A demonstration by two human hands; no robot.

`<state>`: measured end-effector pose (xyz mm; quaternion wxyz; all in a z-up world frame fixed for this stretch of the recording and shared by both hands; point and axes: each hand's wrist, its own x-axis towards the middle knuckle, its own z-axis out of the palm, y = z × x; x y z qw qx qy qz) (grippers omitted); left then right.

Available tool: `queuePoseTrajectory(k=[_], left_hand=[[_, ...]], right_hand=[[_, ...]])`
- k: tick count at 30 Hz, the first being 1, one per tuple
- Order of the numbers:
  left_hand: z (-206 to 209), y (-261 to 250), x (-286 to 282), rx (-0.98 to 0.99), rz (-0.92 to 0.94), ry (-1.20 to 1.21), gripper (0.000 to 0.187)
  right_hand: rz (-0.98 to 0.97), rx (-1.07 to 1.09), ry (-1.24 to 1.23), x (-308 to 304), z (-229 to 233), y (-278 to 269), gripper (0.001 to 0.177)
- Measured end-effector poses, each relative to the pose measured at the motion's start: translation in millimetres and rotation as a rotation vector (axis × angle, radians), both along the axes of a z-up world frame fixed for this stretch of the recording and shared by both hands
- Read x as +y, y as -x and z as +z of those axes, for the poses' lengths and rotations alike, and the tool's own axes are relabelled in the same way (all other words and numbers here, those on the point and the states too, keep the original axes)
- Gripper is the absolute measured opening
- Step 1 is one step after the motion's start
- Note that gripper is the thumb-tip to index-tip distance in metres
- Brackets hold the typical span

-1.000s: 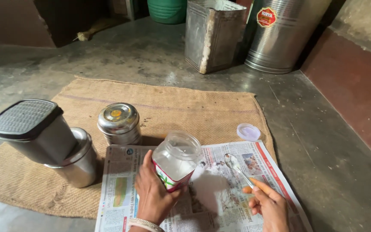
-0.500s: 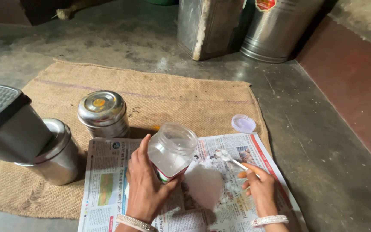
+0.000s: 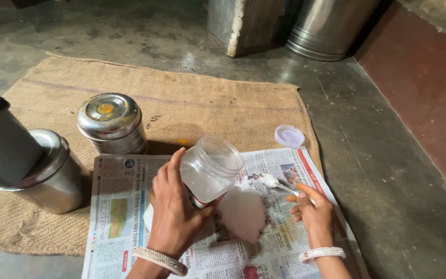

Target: The person scoops a white powder from a plastic jar using a metal spoon and spreads it onto a newspaper on the floor. They repeatedly add powder and use the spoon to flatten and distribute it across the paper.

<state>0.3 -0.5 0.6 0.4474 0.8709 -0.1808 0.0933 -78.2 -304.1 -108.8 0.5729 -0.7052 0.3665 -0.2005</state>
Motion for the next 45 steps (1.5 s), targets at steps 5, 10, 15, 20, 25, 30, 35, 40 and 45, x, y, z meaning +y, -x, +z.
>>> queuePoseTrajectory(k=[5, 10, 15, 20, 25, 30, 35, 40, 45], left_hand=[[0.2, 0.2, 0.8, -0.002, -0.009, 0.002, 0.122], [2.4, 0.0, 0.5, 0.001, -0.011, -0.012, 0.121], [0.7, -0.4, -0.6, 0.01, -0.018, -0.027, 0.123], [0.4, -0.1, 0.0, -0.013, -0.029, -0.019, 0.121], [-0.4, 1.6, -0.7, -0.032, -0.037, -0.017, 0.12], [0.3, 1.7, -1.3, -0.039, -0.039, -0.028, 0.12], [1.1, 1.1, -0.9, -0.018, -0.039, -0.018, 0.12], [2.9, 0.5, -0.6, -0.014, -0.043, -0.014, 0.122], [-2.7, -0.7, -2.0, -0.021, -0.043, -0.005, 0.124]], right_hand=[[0.022, -0.007, -0.095, -4.8, -2.5, 2.5, 0.03], [0.019, 0.046, -0.127, -4.2, -4.3, 4.3, 0.029], [0.035, 0.111, -0.162, 2.7, 3.8, 2.6, 0.031], [0.035, 0.186, -0.204, 8.9, 10.0, 0.1, 0.031], [0.073, 0.232, -0.28, 5.0, 3.7, 2.2, 0.033], [0.099, 0.174, -0.447, -9.3, -11.3, 5.7, 0.036], [0.084, 0.088, -0.5, -18.6, -11.2, 10.6, 0.037], [0.129, -0.014, -0.487, -20.2, 16.2, 18.3, 0.04], [0.128, -0.091, -0.485, -25.3, 50.1, 24.4, 0.043]])
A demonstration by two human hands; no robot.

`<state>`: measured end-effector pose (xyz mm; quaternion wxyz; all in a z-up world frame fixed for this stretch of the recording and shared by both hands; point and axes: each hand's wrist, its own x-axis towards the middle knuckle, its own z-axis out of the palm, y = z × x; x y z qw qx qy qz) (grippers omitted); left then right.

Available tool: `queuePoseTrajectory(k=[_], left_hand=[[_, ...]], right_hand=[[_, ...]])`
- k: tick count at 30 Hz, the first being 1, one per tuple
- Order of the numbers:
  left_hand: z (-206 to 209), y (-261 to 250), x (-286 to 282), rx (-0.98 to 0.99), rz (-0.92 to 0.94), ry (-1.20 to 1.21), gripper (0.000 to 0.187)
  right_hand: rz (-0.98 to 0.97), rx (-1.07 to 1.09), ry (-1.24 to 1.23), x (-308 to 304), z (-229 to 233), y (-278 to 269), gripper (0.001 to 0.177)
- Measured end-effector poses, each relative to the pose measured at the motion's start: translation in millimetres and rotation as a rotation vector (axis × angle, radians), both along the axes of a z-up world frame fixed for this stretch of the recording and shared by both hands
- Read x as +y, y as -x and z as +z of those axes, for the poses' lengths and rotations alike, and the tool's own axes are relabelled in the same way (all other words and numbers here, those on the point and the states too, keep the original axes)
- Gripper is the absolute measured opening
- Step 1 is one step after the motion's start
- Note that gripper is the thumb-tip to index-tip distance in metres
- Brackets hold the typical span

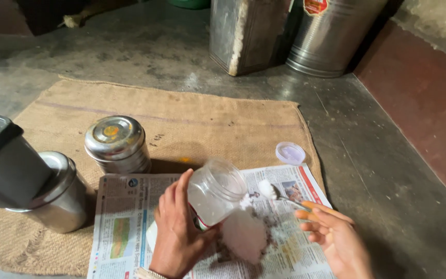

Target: The person scoops a white powder from a plastic jar using a metal spoon and spreads it onto a newspaper on the floor. They repeatedly add powder and use the spoon to flatten and distribute it across the paper.

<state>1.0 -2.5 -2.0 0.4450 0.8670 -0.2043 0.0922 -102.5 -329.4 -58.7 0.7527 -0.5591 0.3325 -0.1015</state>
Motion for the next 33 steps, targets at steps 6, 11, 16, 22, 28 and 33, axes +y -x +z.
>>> queuePoseTrajectory(k=[6, 11, 16, 22, 28, 33], left_hand=[[-14.6, -4.1, -5.5, -0.041, -0.011, -0.009, 0.122], [-20.0, -7.4, -5.1, -0.03, -0.029, 0.017, 0.123], [-16.0, -5.3, -3.6, -0.028, -0.03, 0.043, 0.124], [-11.2, -0.8, -2.8, -0.025, -0.022, 0.031, 0.122], [-7.4, -2.8, -6.3, -0.022, -0.019, 0.01, 0.12], [-5.7, -2.0, -6.9, -0.019, -0.015, 0.006, 0.12]], right_hand=[[-0.019, -0.045, 0.051, 7.4, 56.8, -6.2, 0.042], [0.034, -0.021, 0.238, 53.6, 107.8, -22.8, 0.038], [0.176, -0.135, 1.032, 116.4, 93.4, -27.8, 0.031], [0.059, -0.474, 1.149, 105.6, 63.2, -10.2, 0.035], [-0.16, -0.424, 0.641, 61.9, 25.7, -34.1, 0.032], [-0.147, -0.164, 0.507, 36.2, -43.1, -60.8, 0.032]])
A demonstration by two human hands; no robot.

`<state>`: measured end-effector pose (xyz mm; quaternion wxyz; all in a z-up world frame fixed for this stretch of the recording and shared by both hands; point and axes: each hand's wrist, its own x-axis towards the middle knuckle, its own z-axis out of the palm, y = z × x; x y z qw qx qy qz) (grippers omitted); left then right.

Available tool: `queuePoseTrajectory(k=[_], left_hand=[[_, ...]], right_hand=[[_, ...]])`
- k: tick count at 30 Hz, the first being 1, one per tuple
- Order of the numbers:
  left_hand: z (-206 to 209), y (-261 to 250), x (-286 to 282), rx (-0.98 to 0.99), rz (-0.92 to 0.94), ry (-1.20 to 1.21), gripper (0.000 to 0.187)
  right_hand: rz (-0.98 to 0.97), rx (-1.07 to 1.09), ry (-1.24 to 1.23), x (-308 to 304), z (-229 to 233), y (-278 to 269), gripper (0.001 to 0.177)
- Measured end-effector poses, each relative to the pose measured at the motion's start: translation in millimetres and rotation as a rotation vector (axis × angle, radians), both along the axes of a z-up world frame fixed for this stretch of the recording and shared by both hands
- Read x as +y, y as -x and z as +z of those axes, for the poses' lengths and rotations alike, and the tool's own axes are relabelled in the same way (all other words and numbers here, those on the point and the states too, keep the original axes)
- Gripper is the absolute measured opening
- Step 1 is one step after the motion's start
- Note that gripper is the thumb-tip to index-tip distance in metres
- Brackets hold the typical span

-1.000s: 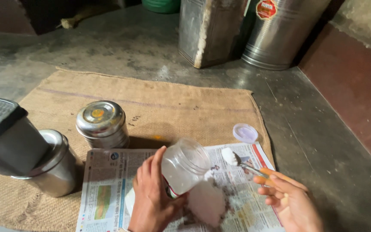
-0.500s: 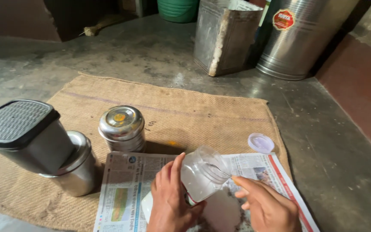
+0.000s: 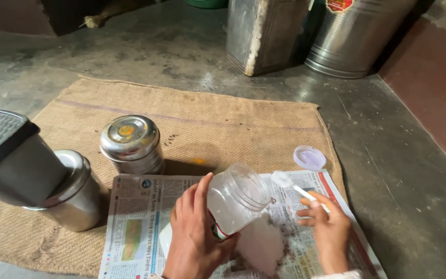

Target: The person scoops a white powder from a plastic jar using a metal spoon and spreads it onto a newspaper on the floor. They repeatedly add powder and use the spoon to flatten and distribute it across the paper.

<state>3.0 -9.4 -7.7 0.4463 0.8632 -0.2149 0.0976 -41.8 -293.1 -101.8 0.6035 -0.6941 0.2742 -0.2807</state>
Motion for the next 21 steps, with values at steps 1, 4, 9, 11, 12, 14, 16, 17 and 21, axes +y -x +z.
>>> queuePoseTrajectory(k=[1, 4, 9, 11, 12, 14, 16, 17, 21], left_hand=[[0.7, 0.0, 0.5, 0.001, -0.006, 0.0, 0.12], [4.3, -0.1, 1.7, 0.004, -0.017, -0.005, 0.12], [10.5, 2.8, 4.7, 0.008, -0.039, -0.008, 0.12], [13.1, 2.9, 5.9, 0.033, -0.041, -0.014, 0.121], [14.2, 2.7, 6.3, 0.045, -0.042, -0.017, 0.122], [15.8, 3.6, 6.9, 0.039, -0.049, -0.006, 0.122], [16.0, 4.2, 7.7, 0.032, -0.056, -0.001, 0.121], [16.2, 4.0, 7.7, 0.028, -0.058, 0.0, 0.121], [17.3, 2.7, 8.1, 0.035, -0.056, -0.016, 0.122]], right_hand=[[0.007, 0.018, -0.021, -3.4, -12.1, -4.2, 0.031], [0.029, 0.068, -0.081, -14.2, -33.5, -7.3, 0.03], [0.02, 0.159, -0.143, -10.5, -35.8, -2.7, 0.028], [0.019, 0.199, -0.176, -9.5, -30.7, -2.0, 0.027], [0.018, 0.218, -0.192, -9.4, -28.3, -1.9, 0.026], [0.045, 0.257, -0.215, -9.0, -24.8, -1.3, 0.026], [0.058, 0.309, -0.226, -8.7, -22.7, 0.0, 0.027], [0.058, 0.342, -0.224, -9.6, -21.0, 0.0, 0.027], [0.069, 0.415, -0.222, -12.4, -17.4, 0.1, 0.027]])
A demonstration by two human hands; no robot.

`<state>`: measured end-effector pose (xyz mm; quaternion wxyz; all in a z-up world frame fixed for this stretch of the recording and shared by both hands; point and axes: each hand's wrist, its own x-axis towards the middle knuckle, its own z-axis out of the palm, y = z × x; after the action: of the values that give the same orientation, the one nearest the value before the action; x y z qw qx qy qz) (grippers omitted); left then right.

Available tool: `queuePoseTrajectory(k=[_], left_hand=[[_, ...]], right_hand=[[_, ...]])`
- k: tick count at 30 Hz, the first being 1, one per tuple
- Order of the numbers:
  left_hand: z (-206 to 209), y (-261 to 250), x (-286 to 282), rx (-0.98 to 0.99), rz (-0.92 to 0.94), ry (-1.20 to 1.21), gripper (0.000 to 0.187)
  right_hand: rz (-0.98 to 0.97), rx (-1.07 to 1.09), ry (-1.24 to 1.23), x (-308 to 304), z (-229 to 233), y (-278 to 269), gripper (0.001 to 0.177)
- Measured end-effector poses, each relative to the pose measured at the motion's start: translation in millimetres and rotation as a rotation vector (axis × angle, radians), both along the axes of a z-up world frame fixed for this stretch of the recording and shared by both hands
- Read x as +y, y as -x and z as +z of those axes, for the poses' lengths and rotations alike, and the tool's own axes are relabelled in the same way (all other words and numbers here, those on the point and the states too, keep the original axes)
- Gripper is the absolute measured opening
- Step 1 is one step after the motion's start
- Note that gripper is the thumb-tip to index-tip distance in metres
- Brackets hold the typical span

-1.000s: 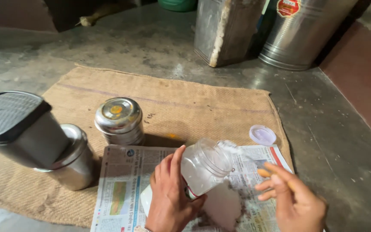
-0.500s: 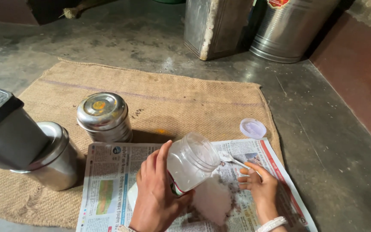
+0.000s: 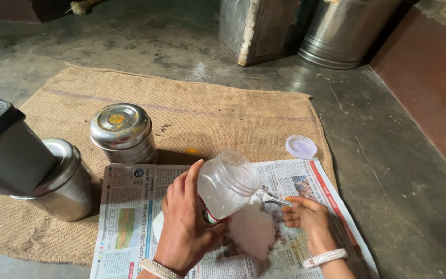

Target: The person scoops a white powder from a plastic jar using a metal spoon and spreads it onto a newspaper on the floor. They repeatedly add powder and use the spoon to flatten and distribute it across the paper.

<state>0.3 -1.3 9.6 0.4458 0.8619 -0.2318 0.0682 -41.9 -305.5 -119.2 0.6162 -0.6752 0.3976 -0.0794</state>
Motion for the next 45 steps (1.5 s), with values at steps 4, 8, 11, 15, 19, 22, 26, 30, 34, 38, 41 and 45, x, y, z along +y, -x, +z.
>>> queuePoseTrajectory(k=[4, 8, 11, 15, 19, 22, 26, 30, 34, 38, 41, 45], left_hand=[[0.7, 0.2, 0.1, 0.01, -0.007, -0.011, 0.121], [0.2, 0.1, 0.4, 0.012, -0.01, -0.007, 0.12], [-0.7, 0.3, 0.4, 0.007, -0.005, -0.005, 0.12], [0.3, -0.5, -0.3, 0.012, 0.0, -0.019, 0.121], [1.7, 0.6, -1.0, 0.061, 0.016, -0.026, 0.123], [1.2, 0.5, -0.9, 0.045, 0.018, -0.019, 0.121], [0.5, 0.3, -1.1, 0.04, 0.02, -0.019, 0.122], [0.1, 0.3, -1.3, 0.034, 0.015, -0.016, 0.122], [-0.8, 0.1, -1.1, 0.02, 0.023, -0.006, 0.121], [-0.4, -0.1, -1.1, 0.028, 0.028, -0.022, 0.122], [-1.0, -0.1, -0.7, 0.027, 0.024, -0.024, 0.123], [-3.1, -0.6, -0.6, 0.0, 0.02, -0.038, 0.125]], right_hand=[[0.039, 0.021, -0.046, -0.9, 6.1, 2.8, 0.026], [0.064, 0.086, -0.06, -1.1, 13.4, 5.2, 0.027], [0.075, 0.096, -0.103, -4.4, 12.5, 5.5, 0.028], [0.091, 0.117, -0.168, -11.0, 11.6, 7.5, 0.031], [0.09, 0.09, -0.198, -14.4, 15.3, 10.5, 0.032], [0.086, 0.029, -0.226, -17.1, 24.4, 12.1, 0.032], [0.075, -0.063, -0.208, -14.6, 48.6, 19.2, 0.033], [0.079, -0.136, -0.12, -7.4, 79.0, 24.8, 0.033], [0.069, -0.236, -0.124, -3.0, 102.9, 30.1, 0.033], [0.053, -0.316, -0.143, -1.9, 122.8, 34.7, 0.034], [0.071, -0.364, -0.137, 0.3, 136.5, 38.6, 0.036], [0.096, -0.397, -0.171, 4.2, 152.6, 42.4, 0.038]])
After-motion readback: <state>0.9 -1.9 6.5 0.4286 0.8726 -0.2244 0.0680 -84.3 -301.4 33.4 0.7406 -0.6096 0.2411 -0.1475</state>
